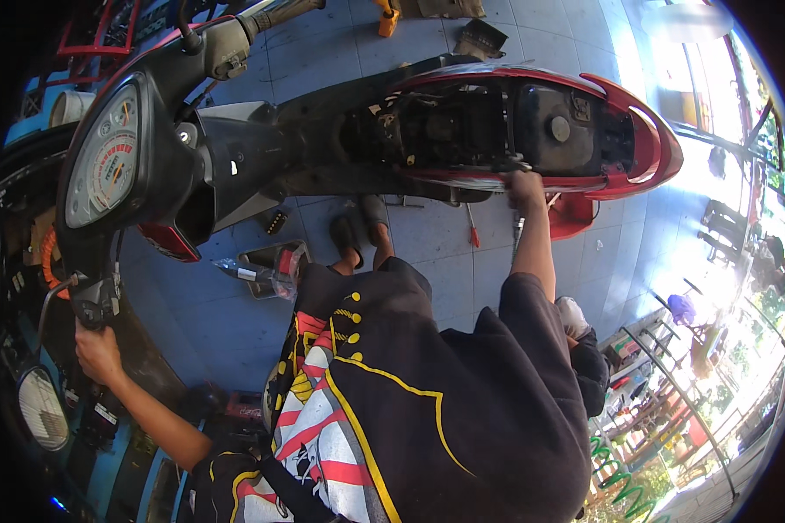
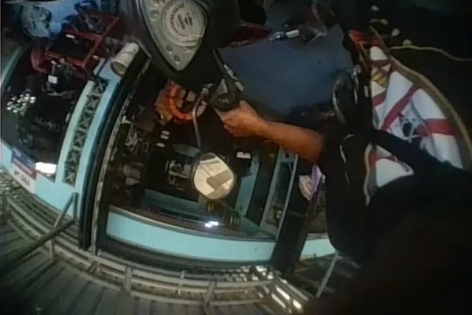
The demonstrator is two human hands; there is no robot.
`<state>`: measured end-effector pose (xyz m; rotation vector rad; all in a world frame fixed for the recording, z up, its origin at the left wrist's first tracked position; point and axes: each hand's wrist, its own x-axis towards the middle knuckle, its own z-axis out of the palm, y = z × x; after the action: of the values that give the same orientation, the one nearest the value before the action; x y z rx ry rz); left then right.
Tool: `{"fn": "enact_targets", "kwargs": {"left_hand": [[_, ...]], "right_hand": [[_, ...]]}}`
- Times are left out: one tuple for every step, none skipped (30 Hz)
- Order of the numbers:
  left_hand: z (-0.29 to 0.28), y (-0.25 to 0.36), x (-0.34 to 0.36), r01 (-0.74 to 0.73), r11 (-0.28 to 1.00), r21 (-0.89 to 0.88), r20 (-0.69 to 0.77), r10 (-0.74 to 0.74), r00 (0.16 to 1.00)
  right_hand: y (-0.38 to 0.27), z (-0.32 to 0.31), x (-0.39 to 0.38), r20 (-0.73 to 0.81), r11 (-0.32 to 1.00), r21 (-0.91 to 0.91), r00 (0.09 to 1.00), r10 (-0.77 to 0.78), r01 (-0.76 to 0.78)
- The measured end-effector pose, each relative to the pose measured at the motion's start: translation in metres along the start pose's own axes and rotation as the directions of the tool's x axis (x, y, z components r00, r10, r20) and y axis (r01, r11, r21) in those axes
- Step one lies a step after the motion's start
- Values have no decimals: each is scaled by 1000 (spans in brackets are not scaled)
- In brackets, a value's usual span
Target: Replacing the air filter and performing oil maintenance on a motorcycle.
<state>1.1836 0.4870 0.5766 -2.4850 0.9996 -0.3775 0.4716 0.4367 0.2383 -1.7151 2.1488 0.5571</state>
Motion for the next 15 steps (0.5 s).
{"fn": "enact_targets", "kwargs": {"left_hand": [[0,-3,0,5,1000,-11,-14,-5,1000],[6,0,4,-10,999,-30,-22,9,1000],[7,1,6,-6,999,-37,-21,5,1000],[5,3,9,-37,998,-43,-13,37,999],[5,1,8,-58,998,-38,-5,58,998],[5,1,7,-34,999,-32,-4,34,999],[6,4,6,-35,999,-36,-9,34,999],[8,4,5,-38,999,-38,-11,37,999],[6,-2,5,-47,998,-37,-11,46,999],[4,-4,3,-20,1000,-22,-16,19,1000],[4,-4,4,-36,999,-34,-40,34,999],[7,-3,6,-61,997,-53,-60,58,997],[7,-2,8,-47,997,-57,-54,44,998],[6,-3,8,-60,997,-57,-50,57,997],[5,-6,7,-65,997,-48,-47,63,997]], "right_hand": [[-14,5,11,238,846,464,956,169,-265],[-20,12,19,515,432,718,834,199,-546],[-26,32,38,247,620,696,931,267,-363],[-32,50,59,-42,787,588,965,259,-186],[-49,53,73,-42,790,589,970,238,-169],[-74,52,85,155,580,773,964,217,-255],[-95,51,93,341,331,869,930,136,-367],[-112,47,96,339,341,869,933,116,-358],[-131,41,98,418,255,879,908,-2,-404],[-148,35,100,483,176,871,867,-126,-459],[-161,40,105,383,413,859,915,-125,-303],[-163,52,117,380,422,858,915,-135,-294],[-158,68,134,177,730,680,954,-241,58],[-162,79,146,24,861,326,907,-421,391],[-181,76,142,260,622,776,952,-161,-107]]}}
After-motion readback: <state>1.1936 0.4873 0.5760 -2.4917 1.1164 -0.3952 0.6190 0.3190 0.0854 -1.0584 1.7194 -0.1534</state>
